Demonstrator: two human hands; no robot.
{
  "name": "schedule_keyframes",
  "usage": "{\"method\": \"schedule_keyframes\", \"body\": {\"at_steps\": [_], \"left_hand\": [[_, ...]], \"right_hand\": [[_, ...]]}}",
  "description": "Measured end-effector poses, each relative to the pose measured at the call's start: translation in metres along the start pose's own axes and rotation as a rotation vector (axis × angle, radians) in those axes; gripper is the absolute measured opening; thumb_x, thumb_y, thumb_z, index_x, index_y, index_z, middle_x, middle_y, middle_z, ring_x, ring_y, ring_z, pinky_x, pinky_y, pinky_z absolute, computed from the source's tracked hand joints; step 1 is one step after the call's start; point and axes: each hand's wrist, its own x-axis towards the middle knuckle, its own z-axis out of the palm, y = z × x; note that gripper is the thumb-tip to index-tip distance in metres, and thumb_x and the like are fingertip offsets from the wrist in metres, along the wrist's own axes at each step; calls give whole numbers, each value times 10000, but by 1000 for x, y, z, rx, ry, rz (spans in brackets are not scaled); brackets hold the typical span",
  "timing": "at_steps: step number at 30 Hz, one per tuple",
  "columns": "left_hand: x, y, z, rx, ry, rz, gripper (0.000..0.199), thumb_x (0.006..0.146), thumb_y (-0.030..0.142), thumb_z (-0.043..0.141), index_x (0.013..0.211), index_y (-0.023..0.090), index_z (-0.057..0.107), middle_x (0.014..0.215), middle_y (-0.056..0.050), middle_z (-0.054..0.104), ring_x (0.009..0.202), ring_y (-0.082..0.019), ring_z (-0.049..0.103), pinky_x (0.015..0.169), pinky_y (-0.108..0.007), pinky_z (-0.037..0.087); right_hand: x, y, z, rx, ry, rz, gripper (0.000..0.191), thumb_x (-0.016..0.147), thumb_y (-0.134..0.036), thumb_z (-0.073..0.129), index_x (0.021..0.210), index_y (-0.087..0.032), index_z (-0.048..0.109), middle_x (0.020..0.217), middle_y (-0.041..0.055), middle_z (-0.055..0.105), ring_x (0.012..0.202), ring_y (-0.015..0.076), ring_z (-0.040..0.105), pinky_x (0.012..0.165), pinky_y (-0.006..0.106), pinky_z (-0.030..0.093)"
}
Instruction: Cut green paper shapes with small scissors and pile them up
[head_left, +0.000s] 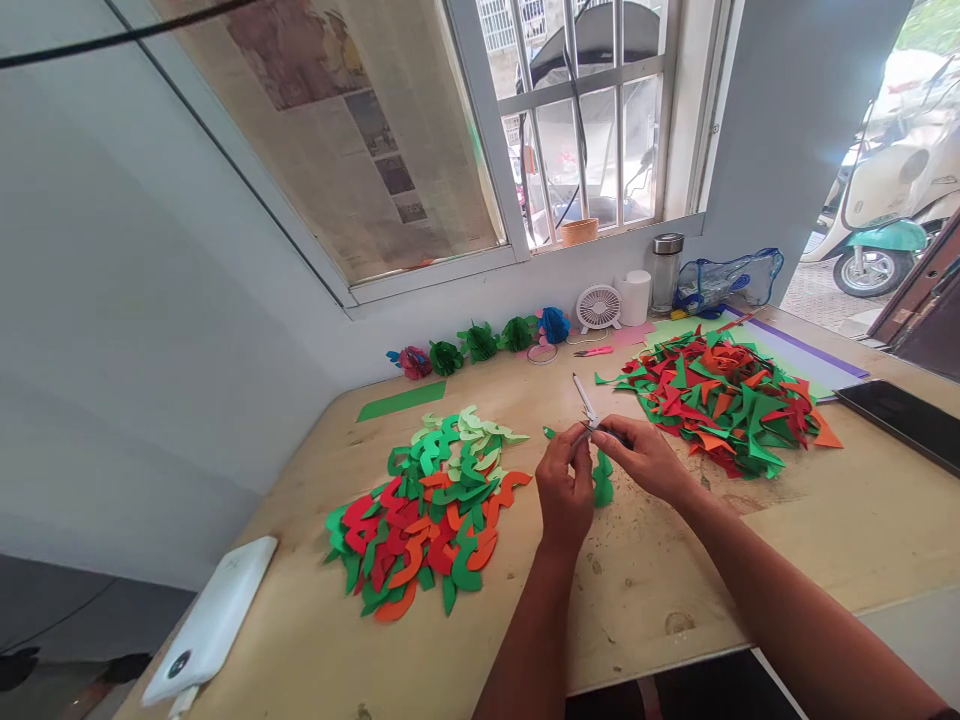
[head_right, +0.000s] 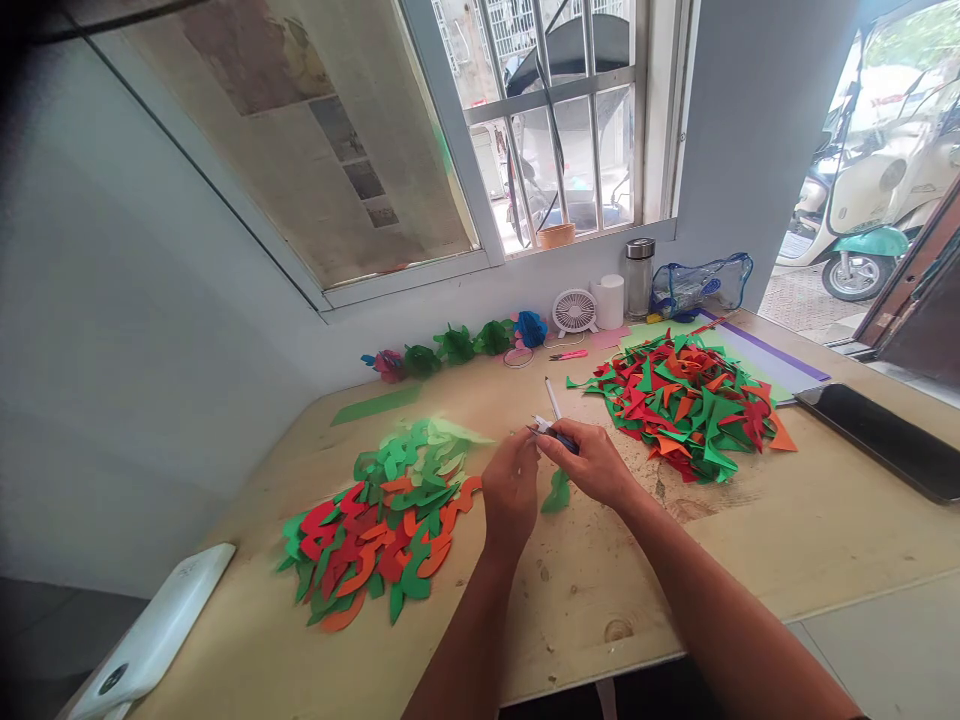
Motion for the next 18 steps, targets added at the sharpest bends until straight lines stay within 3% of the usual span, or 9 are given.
{"method": "schedule_keyframes", "body": {"at_steps": [18], "left_hand": [[0, -1, 0, 69, -16, 34, 272, 909, 262, 440, 1091, 192, 629, 966, -75, 685, 872, -162, 631, 770, -273, 497]], "right_hand": [[0, 0, 0, -41, 18, -7, 361, 858, -478, 461, 643, -189, 441, 577, -46, 333, 553, 95, 313, 504, 236, 260]]}}
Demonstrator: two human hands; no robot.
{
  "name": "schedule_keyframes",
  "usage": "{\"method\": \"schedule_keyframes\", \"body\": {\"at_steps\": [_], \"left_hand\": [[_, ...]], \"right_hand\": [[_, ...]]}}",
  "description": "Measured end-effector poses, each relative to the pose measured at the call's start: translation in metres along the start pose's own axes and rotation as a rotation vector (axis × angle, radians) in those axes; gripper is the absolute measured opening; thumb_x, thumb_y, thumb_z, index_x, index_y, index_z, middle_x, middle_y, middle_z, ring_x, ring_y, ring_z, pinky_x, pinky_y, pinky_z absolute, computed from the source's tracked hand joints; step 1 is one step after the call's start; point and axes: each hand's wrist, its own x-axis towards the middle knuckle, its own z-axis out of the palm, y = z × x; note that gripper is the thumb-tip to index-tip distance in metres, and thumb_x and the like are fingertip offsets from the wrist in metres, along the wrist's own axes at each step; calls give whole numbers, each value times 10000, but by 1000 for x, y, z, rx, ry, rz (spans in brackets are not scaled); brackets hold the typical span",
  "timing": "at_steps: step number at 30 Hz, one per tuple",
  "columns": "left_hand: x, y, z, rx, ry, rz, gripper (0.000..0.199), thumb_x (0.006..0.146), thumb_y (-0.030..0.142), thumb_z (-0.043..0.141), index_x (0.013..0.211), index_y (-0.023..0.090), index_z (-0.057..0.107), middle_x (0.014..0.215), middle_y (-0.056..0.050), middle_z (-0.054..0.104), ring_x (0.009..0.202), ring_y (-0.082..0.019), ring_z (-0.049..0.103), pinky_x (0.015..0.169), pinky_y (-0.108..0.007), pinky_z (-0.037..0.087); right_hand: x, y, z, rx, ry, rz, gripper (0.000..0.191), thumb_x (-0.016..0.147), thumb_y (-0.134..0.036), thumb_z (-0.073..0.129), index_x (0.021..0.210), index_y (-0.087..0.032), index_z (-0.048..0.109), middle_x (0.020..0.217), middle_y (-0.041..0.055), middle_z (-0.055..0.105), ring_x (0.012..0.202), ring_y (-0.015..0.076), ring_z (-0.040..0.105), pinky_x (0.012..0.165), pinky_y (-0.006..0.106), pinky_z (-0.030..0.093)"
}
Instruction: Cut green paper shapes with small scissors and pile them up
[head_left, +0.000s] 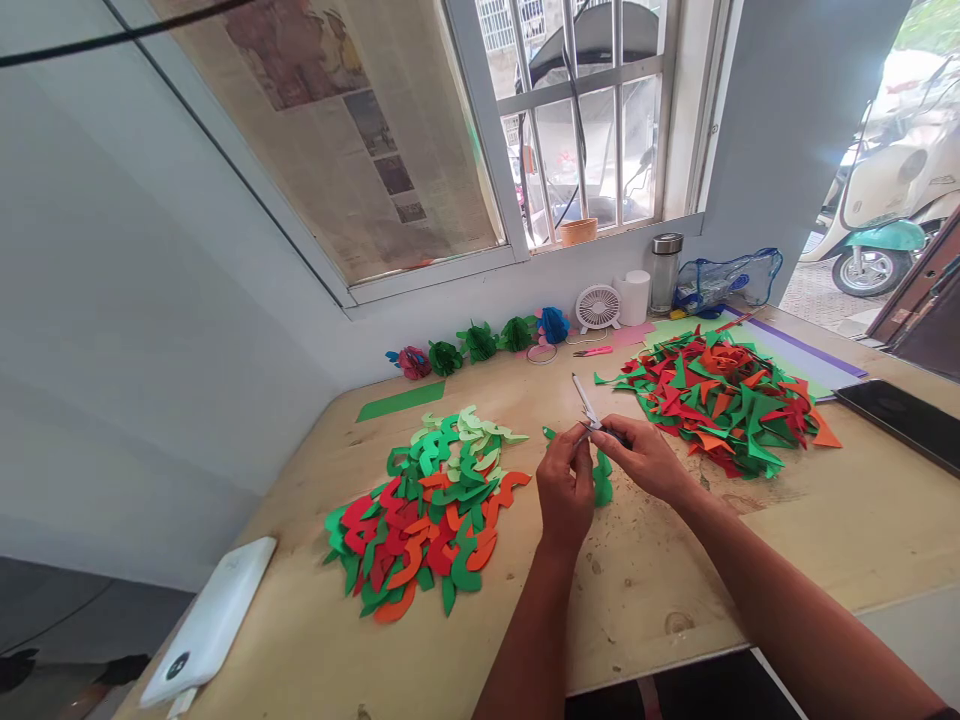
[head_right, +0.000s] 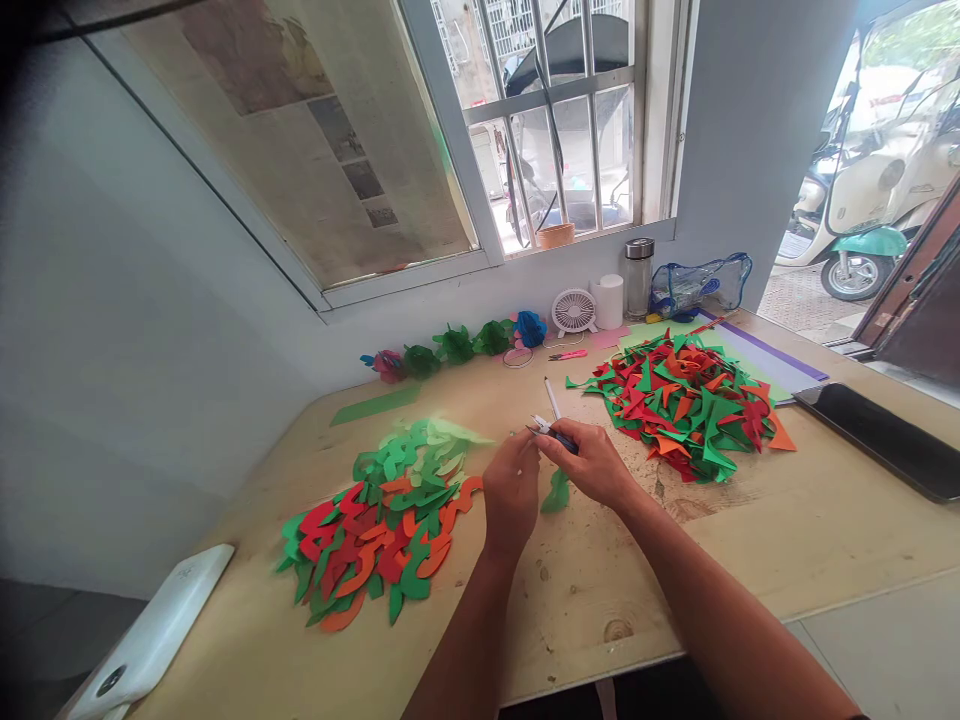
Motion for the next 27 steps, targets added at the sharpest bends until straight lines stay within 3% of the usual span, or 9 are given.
{"method": "schedule_keyframes", "body": {"at_steps": [27], "left_hand": [[1, 0, 1, -32, -14, -6, 265, 910, 255, 436, 1084, 182, 622, 991, -78, 681, 886, -156, 630, 782, -269, 496]], "right_hand": [[0, -1, 0, -41, 32, -20, 380, 874, -487, 438, 633, -194, 450, 563, -38, 368, 573, 106, 348, 517, 234, 287]]}}
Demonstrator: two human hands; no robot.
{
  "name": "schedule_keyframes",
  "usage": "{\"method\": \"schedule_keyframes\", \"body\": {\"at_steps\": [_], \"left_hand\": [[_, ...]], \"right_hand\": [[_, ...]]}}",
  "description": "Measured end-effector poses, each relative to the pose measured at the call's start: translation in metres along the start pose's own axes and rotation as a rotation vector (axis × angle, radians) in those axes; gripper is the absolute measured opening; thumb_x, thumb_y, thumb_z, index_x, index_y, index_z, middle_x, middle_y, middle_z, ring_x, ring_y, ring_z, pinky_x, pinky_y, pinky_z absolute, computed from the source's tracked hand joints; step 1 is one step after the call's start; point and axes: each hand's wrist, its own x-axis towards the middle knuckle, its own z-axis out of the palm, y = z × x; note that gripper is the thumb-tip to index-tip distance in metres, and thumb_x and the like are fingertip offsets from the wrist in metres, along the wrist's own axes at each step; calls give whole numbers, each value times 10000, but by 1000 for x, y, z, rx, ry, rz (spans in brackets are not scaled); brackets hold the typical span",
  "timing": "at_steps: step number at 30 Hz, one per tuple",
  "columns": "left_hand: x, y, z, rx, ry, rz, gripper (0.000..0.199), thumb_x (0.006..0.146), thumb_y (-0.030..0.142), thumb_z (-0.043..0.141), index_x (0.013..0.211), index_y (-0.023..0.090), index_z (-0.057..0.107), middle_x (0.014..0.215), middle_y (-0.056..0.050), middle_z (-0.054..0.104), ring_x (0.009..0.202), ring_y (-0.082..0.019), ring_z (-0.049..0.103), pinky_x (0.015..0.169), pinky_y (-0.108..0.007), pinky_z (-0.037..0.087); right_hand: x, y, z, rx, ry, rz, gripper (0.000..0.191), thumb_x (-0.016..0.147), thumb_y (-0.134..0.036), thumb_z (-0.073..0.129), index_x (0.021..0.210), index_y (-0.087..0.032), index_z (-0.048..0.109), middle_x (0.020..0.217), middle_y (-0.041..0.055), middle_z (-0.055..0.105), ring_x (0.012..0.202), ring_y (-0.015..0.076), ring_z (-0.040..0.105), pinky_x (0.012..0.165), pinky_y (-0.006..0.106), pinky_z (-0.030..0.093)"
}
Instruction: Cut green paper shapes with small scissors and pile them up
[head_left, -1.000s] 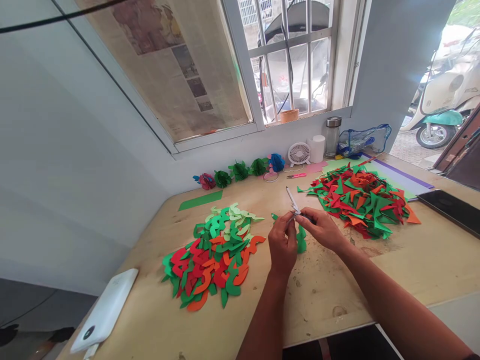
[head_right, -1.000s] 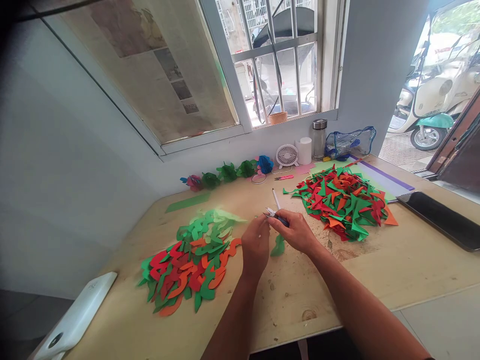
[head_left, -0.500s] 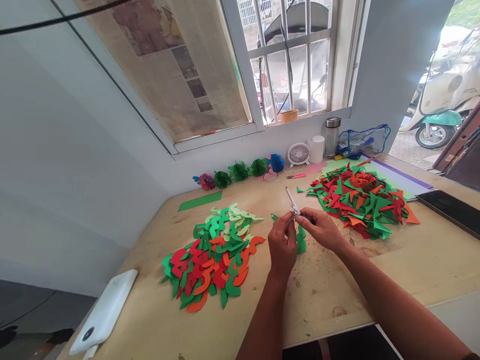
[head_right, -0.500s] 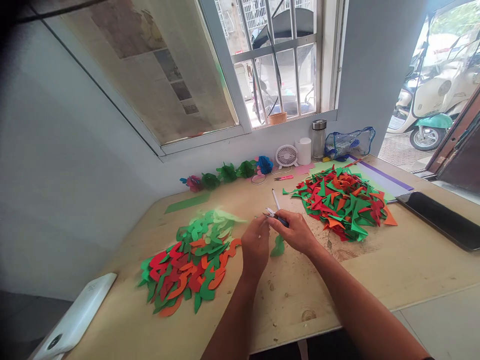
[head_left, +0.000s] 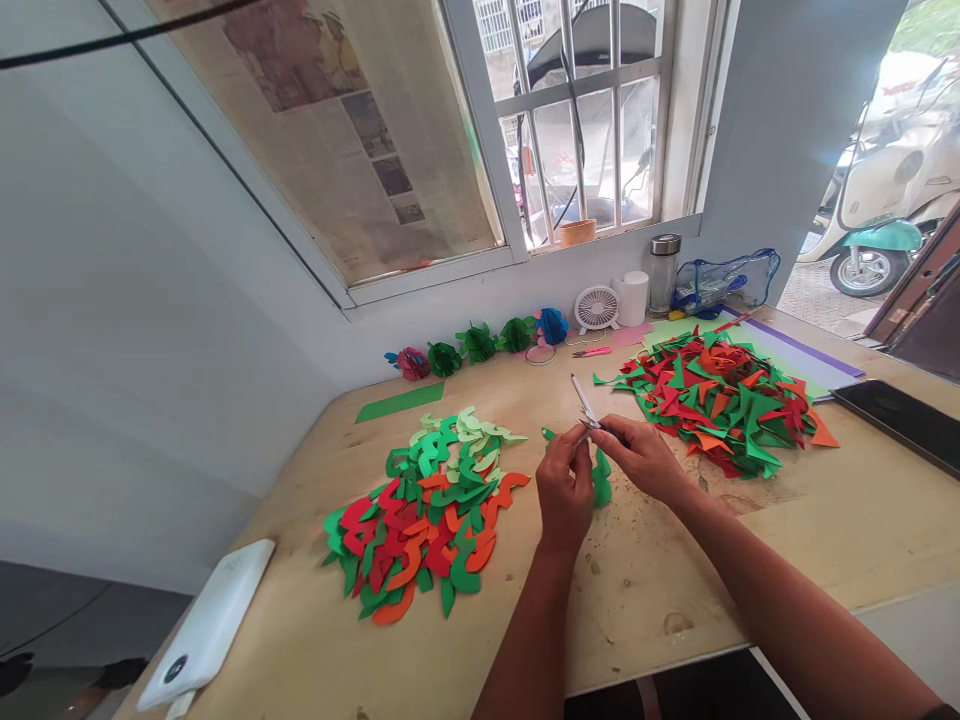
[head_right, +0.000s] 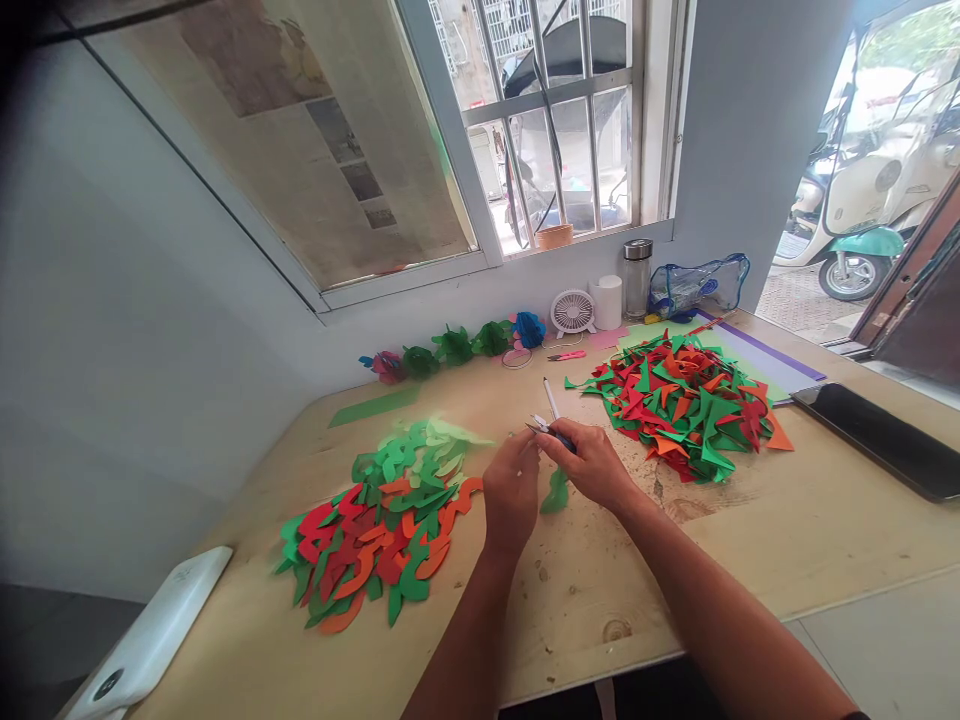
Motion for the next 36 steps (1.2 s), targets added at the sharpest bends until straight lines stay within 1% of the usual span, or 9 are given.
{"method": "schedule_keyframes", "body": {"at_steps": [9, 15, 18, 23, 28, 32, 36], "left_hand": [[-1, 1, -1, 23, 9, 4, 270, 912, 256, 432, 1086, 184, 626, 970, -76, 680, 855, -151, 627, 763, -266, 496], [0, 0, -1, 21, 28, 10, 254, 908, 269, 443, 1055, 184, 632, 955, -76, 682, 833, -149, 627, 744, -261, 499], [0, 0, -1, 25, 31, 5, 265, 911, 272, 436, 1066, 184, 632, 969, -81, 684, 862, -157, 633, 770, -274, 505], [0, 0, -2, 48, 80, 10, 272, 908, 265, 439, 1082, 186, 631, 1025, -85, 683, 953, -175, 632, 856, -313, 500], [-1, -1, -2, 17, 77, -8, 269, 908, 267, 446, 1094, 187, 624, 1047, -79, 678, 948, -168, 635, 835, -296, 509], [-1, 0, -2, 19, 96, -13, 263, 905, 274, 457, 1087, 190, 627, 1025, -76, 681, 922, -166, 636, 816, -292, 510], [-1, 2, -2, -12, 84, -13, 261, 908, 282, 450, 1073, 188, 629, 1021, -77, 680, 906, -161, 635, 799, -280, 512]], "right_hand": [[-1, -3, 0, -60, 55, 14, 385, 871, -493, 439, 626, -196, 456, 543, -44, 356, 539, 101, 335, 505, 232, 270], [-2, -6, 1, -102, 85, 4, 360, 851, -483, 476, 640, -191, 482, 540, -47, 400, 518, 92, 338, 504, 235, 262], [-2, -6, 1, -108, 102, -1, 353, 848, -486, 478, 654, -191, 497, 542, -41, 423, 526, 97, 354, 507, 234, 272], [-1, -2, 0, -80, 126, 15, 384, 851, -522, 455, 650, -195, 479, 539, -39, 408, 526, 102, 352, 500, 237, 277], [-1, -3, 0, -69, 86, 13, 370, 850, -501, 461, 642, -195, 465, 544, -43, 395, 527, 98, 348, 503, 238, 267], [-1, -5, 1, -64, 54, 10, 372, 850, -494, 464, 629, -195, 454, 535, -46, 384, 521, 96, 335, 503, 240, 256], [-1, -4, 1, -59, 31, 9, 362, 848, -481, 470, 629, -193, 457, 537, -47, 385, 524, 96, 336, 505, 240, 254]]}}
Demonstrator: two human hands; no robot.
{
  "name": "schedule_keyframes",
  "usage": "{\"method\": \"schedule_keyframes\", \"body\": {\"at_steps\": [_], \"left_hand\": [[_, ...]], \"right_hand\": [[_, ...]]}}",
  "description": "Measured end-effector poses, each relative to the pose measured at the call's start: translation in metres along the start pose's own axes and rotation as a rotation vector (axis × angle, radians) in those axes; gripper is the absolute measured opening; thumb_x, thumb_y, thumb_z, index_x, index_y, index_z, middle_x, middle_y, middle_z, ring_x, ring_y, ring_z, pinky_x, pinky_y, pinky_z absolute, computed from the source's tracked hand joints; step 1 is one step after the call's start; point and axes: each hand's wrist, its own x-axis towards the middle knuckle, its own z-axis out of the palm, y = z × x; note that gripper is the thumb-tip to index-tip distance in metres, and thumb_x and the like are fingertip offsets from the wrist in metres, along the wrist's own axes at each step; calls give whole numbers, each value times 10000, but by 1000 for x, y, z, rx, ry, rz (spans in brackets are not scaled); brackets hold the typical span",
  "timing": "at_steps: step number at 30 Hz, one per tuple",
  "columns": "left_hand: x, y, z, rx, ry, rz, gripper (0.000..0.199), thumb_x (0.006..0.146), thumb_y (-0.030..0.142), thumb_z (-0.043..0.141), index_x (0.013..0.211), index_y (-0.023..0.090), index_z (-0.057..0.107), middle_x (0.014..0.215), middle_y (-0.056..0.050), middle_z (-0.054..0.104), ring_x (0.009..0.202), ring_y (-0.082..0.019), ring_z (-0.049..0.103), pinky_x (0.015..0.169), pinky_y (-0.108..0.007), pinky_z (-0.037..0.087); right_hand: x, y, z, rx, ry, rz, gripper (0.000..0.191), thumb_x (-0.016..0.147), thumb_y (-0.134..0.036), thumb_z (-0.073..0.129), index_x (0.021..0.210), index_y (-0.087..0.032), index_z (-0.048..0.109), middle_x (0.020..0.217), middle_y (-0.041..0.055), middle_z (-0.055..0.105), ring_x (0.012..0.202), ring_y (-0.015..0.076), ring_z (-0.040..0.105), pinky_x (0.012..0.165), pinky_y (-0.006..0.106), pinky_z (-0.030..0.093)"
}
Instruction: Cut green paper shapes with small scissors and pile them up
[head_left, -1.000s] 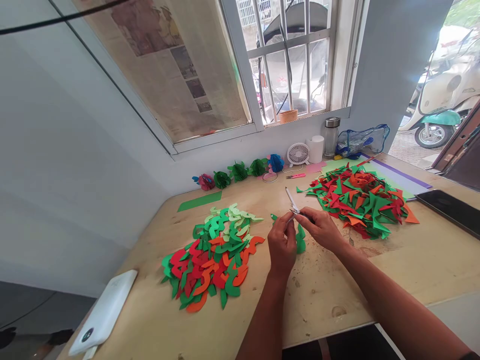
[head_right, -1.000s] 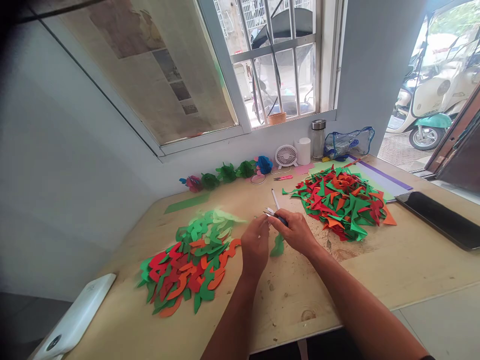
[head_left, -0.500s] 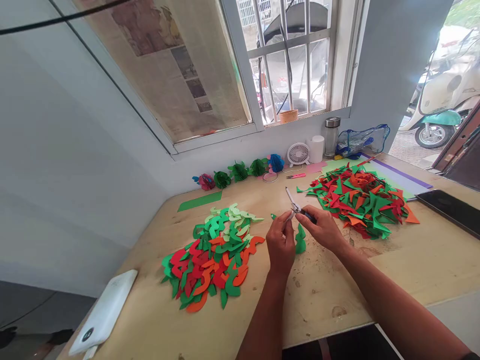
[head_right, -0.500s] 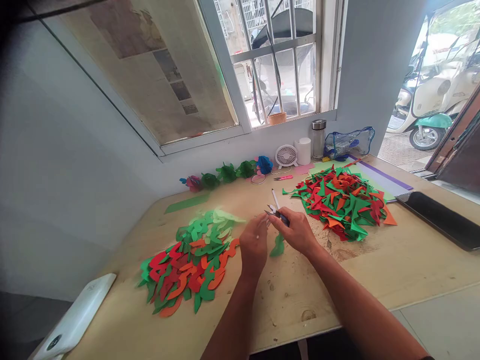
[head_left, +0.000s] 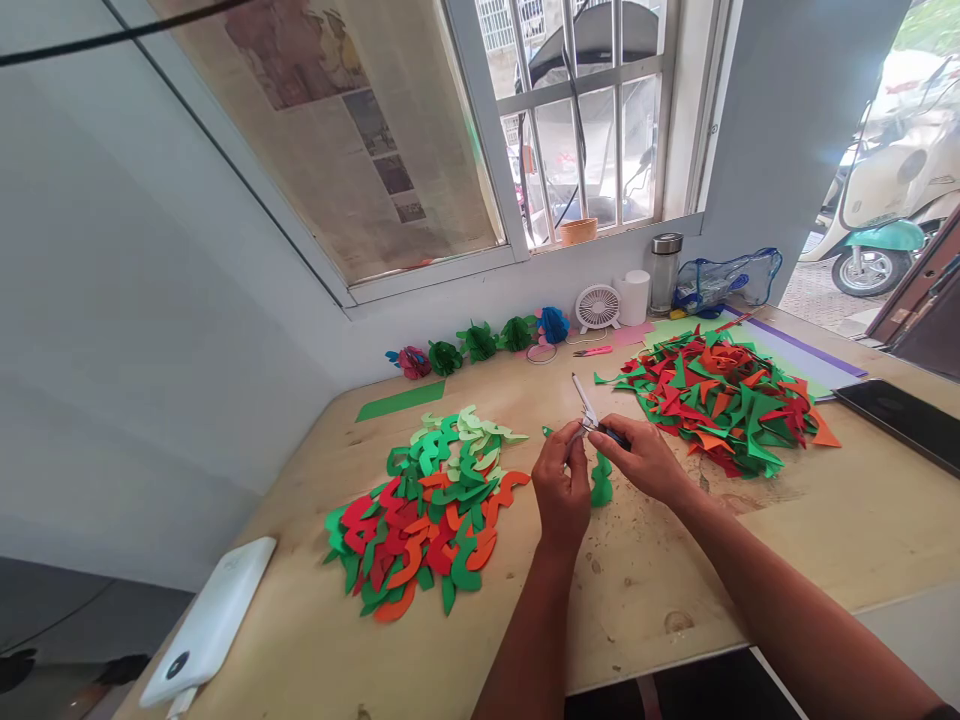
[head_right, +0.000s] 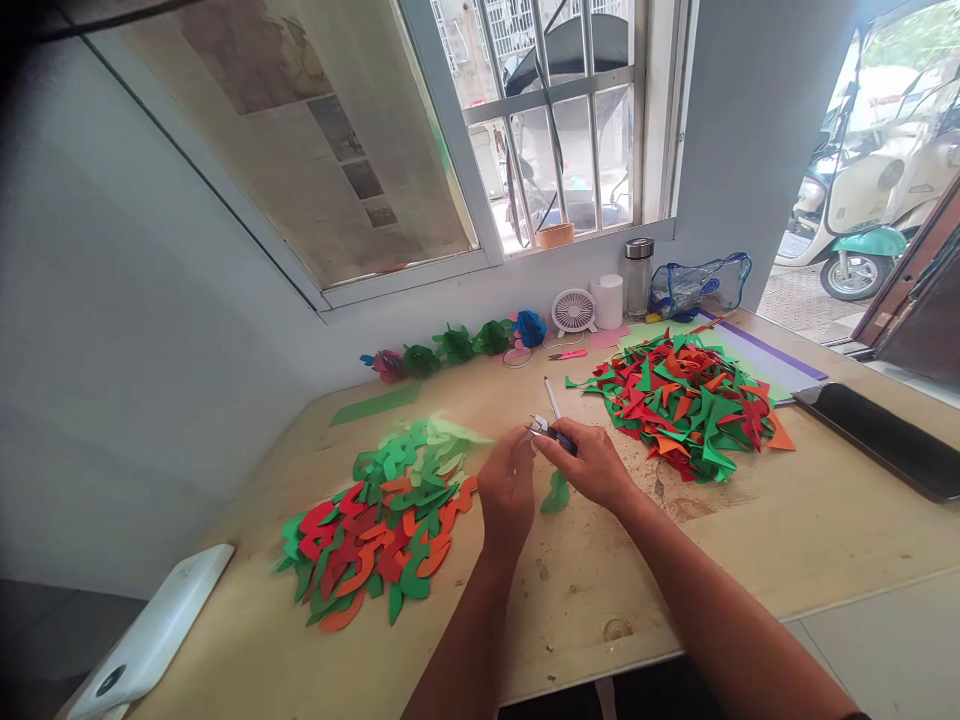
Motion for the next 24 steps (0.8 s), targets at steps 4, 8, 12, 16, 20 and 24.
{"method": "schedule_keyframes", "body": {"at_steps": [4, 8, 12, 16, 20, 24], "left_hand": [[0, 0, 1, -26, -22, 9, 262, 912, 280, 441, 1068, 185, 628, 1015, -79, 680, 918, -162, 633, 811, -284, 510], [-1, -2, 2, -9, -28, 6, 260, 912, 277, 441, 1073, 181, 622, 1011, -82, 680, 923, -166, 634, 816, -286, 505], [-2, -1, 2, -10, -43, 1, 257, 912, 274, 442, 1079, 185, 615, 1016, -77, 678, 931, -165, 631, 823, -279, 498], [-1, 0, 2, -5, -69, 0, 253, 916, 274, 429, 1056, 188, 622, 988, -70, 682, 910, -161, 633, 804, -270, 494], [-1, 0, 2, 37, -67, 18, 249, 912, 265, 435, 1049, 190, 629, 956, -65, 687, 876, -157, 636, 767, -256, 490], [-1, 0, 2, 44, -65, 15, 249, 913, 259, 437, 1059, 191, 627, 953, -63, 684, 866, -152, 631, 764, -252, 484]], "right_hand": [[0, 1, 1, 5, -1, -7, 343, 847, -466, 477, 650, -186, 486, 553, -48, 399, 532, 92, 345, 505, 238, 256], [0, 2, 1, 18, -8, -17, 351, 853, -473, 475, 662, -180, 500, 556, -50, 405, 529, 87, 338, 500, 233, 253], [-1, 1, 1, 18, -13, -4, 354, 853, -472, 480, 651, -181, 489, 552, -54, 397, 527, 86, 332, 499, 234, 245], [-1, 0, 1, 33, -16, 6, 351, 849, -472, 486, 651, -182, 484, 550, -56, 389, 526, 86, 334, 497, 233, 245], [-1, 0, 1, 30, -8, 0, 356, 848, -471, 488, 642, -181, 478, 549, -58, 386, 523, 83, 329, 494, 232, 240], [-1, 2, 2, 18, 1, -3, 358, 845, -470, 493, 636, -180, 478, 545, -58, 384, 520, 82, 330, 491, 228, 243]]}}
